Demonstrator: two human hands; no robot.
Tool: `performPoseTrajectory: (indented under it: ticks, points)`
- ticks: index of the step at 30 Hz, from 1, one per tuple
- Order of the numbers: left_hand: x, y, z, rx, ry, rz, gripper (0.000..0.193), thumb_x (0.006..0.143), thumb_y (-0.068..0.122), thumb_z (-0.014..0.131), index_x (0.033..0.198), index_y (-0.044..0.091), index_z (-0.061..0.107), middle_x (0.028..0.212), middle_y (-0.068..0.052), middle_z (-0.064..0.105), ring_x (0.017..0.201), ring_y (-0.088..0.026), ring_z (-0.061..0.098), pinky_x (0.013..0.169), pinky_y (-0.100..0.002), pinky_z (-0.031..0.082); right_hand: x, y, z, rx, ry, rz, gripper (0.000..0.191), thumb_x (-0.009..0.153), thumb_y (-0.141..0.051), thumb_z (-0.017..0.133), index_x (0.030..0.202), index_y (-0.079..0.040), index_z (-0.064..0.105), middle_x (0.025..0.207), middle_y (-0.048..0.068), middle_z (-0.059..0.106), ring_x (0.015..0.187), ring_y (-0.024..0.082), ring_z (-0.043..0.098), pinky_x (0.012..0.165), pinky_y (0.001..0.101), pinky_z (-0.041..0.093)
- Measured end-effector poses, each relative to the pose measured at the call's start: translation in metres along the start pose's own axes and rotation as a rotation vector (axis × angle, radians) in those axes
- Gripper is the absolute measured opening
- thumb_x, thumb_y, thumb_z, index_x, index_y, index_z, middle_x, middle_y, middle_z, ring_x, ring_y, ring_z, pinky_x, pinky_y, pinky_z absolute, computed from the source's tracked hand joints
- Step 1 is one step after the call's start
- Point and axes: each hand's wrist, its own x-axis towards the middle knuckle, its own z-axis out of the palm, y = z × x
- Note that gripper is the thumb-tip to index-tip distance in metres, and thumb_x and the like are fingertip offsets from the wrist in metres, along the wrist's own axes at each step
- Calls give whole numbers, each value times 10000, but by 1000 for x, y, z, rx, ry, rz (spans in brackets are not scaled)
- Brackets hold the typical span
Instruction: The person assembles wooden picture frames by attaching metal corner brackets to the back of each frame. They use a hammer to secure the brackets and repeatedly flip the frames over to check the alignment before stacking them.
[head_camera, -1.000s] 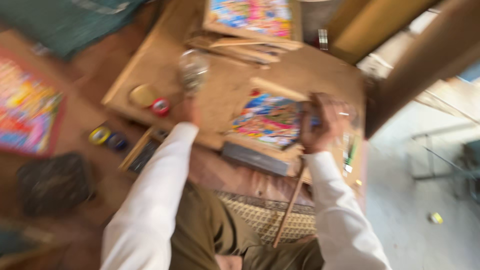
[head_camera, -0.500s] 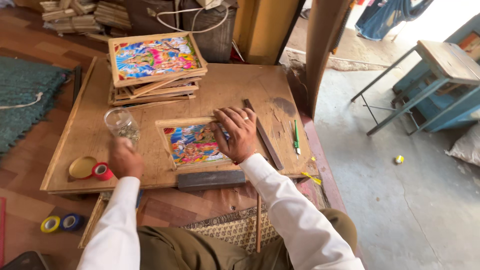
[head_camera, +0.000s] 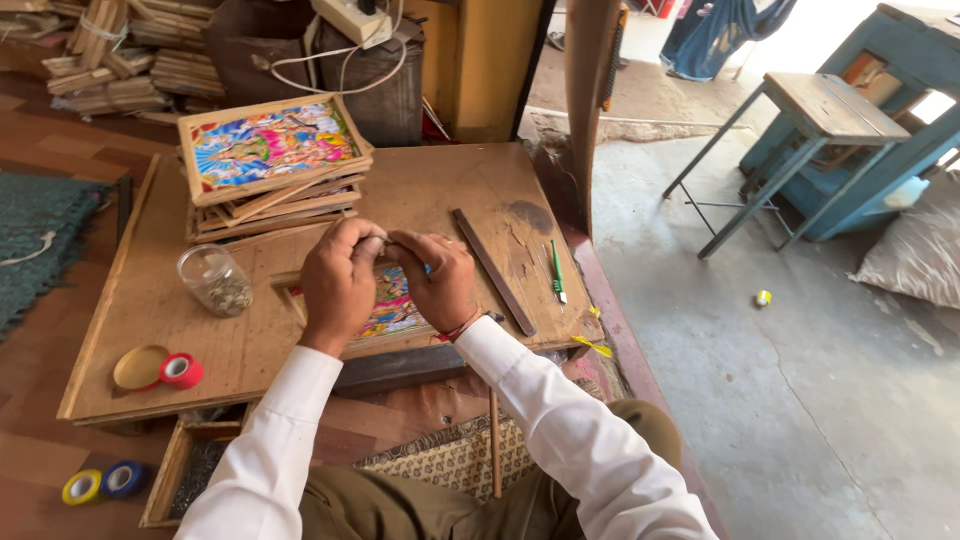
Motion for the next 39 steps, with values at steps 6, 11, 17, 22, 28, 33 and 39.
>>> performPoseTrajectory:
  ticks: [6, 11, 17, 22, 28, 33, 39]
  points:
    - [-7, -9, -5, -69, -22, -41, 85, 1016, 101, 650, 1061, 32, 669, 1007, -126, 701, 892, -307, 698, 774, -411, 547, 0, 6, 12, 102, 23, 67, 163, 919, -83, 750, 1080, -58, 757, 940, 119, 772, 829, 192, 776, 715, 299, 600]
    - [-17, -18, -21, 241, -70, 266, 212, 906, 101, 763, 1080, 0, 697, 1112, -134, 672, 1043, -330, 648, 918, -445, 511, 14, 11, 4, 278, -87, 236, 138, 944, -60, 728, 1076, -43, 764, 909, 108, 789, 799, 150, 757, 704, 288, 614]
    - [-38, -40, -29, 452, -26, 408, 305, 818, 25, 757, 1122, 43, 733, 1160, -103, 632, 1073, -321, 602, 997, -466, 465, 19, 22, -1, 146, -198, 114, 107, 956, 10, 654, 1057, 15, 688, 910, 128, 714, 797, 172, 718, 702, 305, 596]
    - [-43, -56, -29, 378, 27, 354, 310, 826, -16, 738, 1124, 57, 692, 1176, -91, 614, 1092, -325, 599, 964, -482, 449, 26, 27, 5, 274, -293, 202, 112, 971, -29, 693, 1059, 8, 750, 874, 79, 765, 818, 103, 729, 742, 266, 612]
    - [-36, -56, -32, 362, 83, 381, 206, 878, -15, 715, 1069, 20, 648, 1155, -91, 585, 1076, -304, 597, 970, -438, 475, 36, 16, 9, 127, -334, 188, 134, 915, -25, 744, 1045, 3, 762, 867, 78, 785, 796, 78, 729, 714, 245, 593]
    - [-34, -56, -30, 392, 90, 394, 158, 868, -15, 711, 1004, 28, 642, 1137, -87, 579, 1048, -287, 601, 970, -434, 478, 41, 8, 9, 27, -453, 101, 89, 947, -57, 722, 1007, 7, 738, 841, 116, 760, 771, 138, 745, 700, 281, 583]
    - [-37, -60, -27, 441, 123, 425, 157, 830, 8, 722, 960, 46, 641, 1155, -64, 594, 1051, -266, 606, 995, -443, 476, 45, 4, 5, -72, -538, -123, 74, 913, -4, 685, 975, -3, 724, 900, 165, 728, 814, 313, 730, 734, 381, 574]
